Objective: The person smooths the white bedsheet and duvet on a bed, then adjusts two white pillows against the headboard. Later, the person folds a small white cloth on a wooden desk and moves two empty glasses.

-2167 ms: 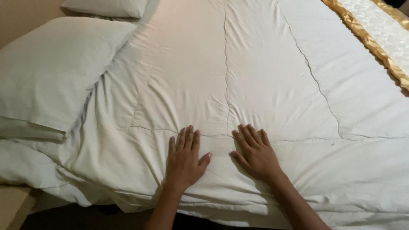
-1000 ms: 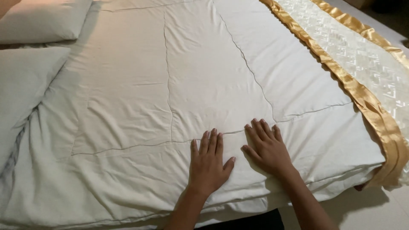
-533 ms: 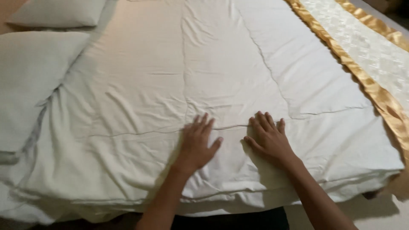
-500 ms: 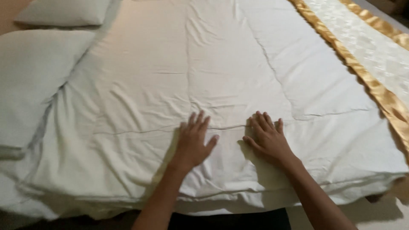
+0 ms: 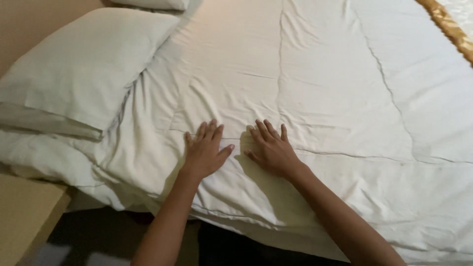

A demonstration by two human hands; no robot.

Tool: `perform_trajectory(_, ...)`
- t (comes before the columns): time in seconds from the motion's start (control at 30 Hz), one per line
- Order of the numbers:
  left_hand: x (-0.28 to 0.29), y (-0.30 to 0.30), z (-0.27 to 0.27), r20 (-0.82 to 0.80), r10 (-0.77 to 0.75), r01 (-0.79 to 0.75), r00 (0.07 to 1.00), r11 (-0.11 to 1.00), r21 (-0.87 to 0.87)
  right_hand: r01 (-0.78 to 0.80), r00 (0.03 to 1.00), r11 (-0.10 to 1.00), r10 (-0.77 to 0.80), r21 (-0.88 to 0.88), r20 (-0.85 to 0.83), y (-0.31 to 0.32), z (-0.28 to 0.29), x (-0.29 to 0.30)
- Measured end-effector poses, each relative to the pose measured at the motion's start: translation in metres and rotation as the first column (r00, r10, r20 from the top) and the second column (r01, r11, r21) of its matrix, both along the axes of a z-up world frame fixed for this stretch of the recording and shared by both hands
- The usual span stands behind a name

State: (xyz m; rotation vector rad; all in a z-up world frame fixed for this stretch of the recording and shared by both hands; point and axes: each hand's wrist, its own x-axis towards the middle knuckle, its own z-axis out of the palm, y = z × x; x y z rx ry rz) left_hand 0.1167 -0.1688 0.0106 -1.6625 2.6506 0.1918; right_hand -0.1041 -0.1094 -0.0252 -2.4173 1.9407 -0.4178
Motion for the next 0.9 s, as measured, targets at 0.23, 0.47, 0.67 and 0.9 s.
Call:
perform_trajectory(0.23, 0.012, 0.015, -0.023, -0.026, -0.027, 0.024, 0.999, 0.994, -0.108, 0.004, 0.999, 0.999, -0.002, 0.04, -0.043, -0.004, 0.0, 0.03)
perform_trajectory(0.47, 0.014, 0.014, -0.024, -0.117, -0.046, 0.031, 0.992, 0.991, -0.127, -0.009, 0.999, 0.999, 0.007, -0.046, -0.039, 0.002, -0.008, 0.029)
perform_trajectory(0.67, 0.04, 0.001, -0.022, -0.211, -0.045, 0.032, 0.976, 0.998, -0.062, 0.032, 0.998, 0.996, -0.027, 0.088, -0.051, -0.012, 0.004, 0.037)
perform_trajectory(0.9, 0.131, -0.032, 0.0, -0.156, 0.222, -0.241, 0.962, 0.964, -0.114, -0.15, 0.987, 0.985, 0.144, 0.084, 0.076, -0.074, -0.015, 0.09)
